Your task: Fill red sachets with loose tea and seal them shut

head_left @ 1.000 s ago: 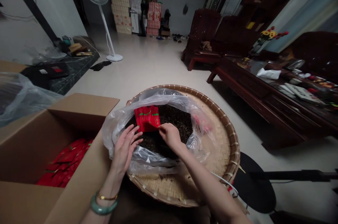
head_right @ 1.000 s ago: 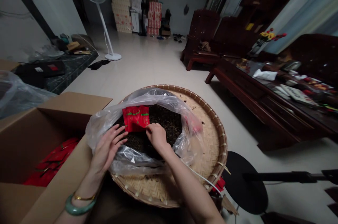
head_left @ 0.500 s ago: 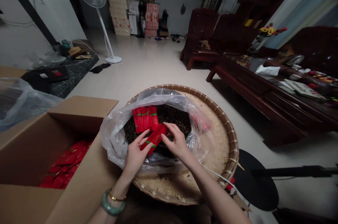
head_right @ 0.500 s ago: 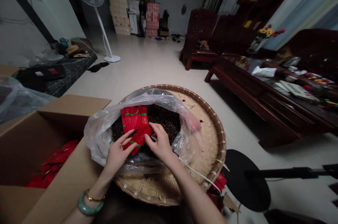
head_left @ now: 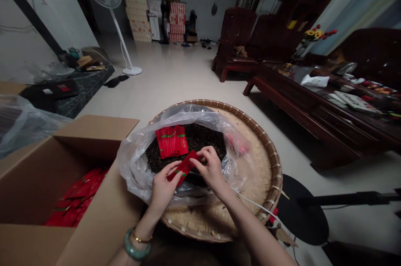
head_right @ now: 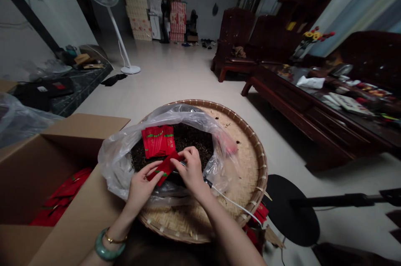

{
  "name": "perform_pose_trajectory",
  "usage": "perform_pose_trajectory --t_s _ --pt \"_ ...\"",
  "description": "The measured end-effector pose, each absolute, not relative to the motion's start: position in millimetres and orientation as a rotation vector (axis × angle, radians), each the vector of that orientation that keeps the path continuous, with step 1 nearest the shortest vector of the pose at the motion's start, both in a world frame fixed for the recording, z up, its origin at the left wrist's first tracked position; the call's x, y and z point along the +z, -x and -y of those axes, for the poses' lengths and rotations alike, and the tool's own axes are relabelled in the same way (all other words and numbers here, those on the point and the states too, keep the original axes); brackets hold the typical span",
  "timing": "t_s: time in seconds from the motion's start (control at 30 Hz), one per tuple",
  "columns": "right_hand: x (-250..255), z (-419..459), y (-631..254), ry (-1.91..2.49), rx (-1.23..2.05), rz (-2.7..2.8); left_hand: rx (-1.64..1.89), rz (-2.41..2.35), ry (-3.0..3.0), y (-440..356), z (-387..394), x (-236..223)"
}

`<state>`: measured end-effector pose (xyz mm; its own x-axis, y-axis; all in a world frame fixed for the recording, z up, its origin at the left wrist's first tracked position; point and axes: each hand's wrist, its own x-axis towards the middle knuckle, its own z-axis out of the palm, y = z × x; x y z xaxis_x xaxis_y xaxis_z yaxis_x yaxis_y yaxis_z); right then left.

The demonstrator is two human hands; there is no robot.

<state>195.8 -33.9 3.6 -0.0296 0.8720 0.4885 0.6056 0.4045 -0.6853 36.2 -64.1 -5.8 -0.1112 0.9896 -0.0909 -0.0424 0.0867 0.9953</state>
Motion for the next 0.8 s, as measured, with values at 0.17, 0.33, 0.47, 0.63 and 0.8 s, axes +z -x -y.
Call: perform_pose_trajectory --t_s 0.17,0.33,0.47,0.63,0.8 --pt "11 37 -201 1.116 0.161 1.932 1.295 -1.348 -1.103 -32 61 -14" --pt "12 46 -201 1.012 0.621 1.875 1.342 -1.203 -0.756 -29 57 -18" --pt "9 49 -197 1.045 1.168 1.671 1.311 -1.072 -0.600 -35 59 -14" --pt "2 45 -199 0.954 1.656 1.412 1.196 -1.043 -0.673 -34 59 -14" --pt "-4 42 -203 0.940 1.792 1.298 1.077 -1.046 -0.869 -20 51 -21"
